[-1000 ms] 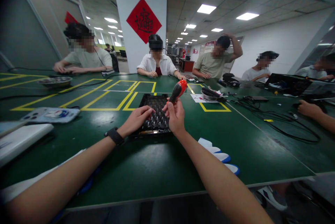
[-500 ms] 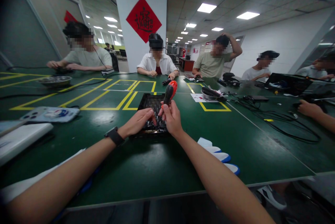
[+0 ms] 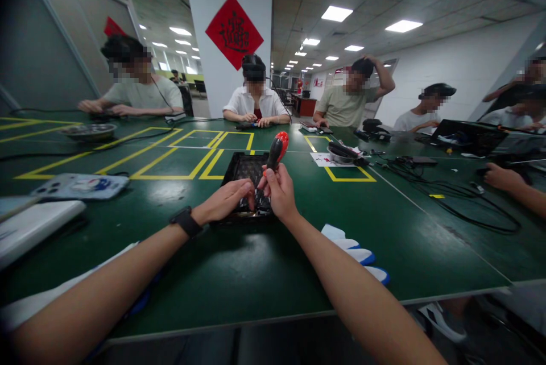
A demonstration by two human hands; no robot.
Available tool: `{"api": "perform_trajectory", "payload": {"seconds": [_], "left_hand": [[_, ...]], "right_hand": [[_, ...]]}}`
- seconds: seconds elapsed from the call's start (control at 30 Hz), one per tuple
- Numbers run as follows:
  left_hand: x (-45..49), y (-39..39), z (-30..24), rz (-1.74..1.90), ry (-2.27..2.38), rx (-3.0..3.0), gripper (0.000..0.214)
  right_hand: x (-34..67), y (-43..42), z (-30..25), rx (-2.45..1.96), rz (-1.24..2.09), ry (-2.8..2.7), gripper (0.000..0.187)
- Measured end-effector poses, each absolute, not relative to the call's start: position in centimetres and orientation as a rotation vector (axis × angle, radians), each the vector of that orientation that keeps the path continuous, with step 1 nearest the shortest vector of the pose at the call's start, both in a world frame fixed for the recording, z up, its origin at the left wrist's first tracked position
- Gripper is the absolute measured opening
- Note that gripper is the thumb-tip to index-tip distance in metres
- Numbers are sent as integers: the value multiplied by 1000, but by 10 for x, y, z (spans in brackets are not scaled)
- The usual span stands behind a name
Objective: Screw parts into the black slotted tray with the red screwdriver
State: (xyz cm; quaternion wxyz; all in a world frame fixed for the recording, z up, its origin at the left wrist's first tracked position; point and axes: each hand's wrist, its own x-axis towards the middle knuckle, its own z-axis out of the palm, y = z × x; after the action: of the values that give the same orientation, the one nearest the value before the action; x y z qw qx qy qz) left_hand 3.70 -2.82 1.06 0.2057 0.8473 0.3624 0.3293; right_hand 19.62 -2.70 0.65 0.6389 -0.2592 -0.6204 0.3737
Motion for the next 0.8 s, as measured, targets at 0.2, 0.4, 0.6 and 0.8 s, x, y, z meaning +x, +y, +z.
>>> {"api": "perform_trajectory", "payload": {"seconds": [0.2, 0.4, 0.6, 0.8], "left_hand": [[36, -27, 10, 928, 1012, 2385, 59], [37, -30, 12, 889, 1056, 2419, 58], [37, -28, 11, 814, 1048, 2444, 61], [37, -31, 12, 861, 1025, 2396, 58]], "right_hand": [[198, -18, 5, -600, 878, -1246, 26], [203, -7, 0, -611, 910, -1048, 30], [206, 0, -4, -619, 975, -918, 33], [210, 4, -5, -632, 1072, -765, 29]]}}
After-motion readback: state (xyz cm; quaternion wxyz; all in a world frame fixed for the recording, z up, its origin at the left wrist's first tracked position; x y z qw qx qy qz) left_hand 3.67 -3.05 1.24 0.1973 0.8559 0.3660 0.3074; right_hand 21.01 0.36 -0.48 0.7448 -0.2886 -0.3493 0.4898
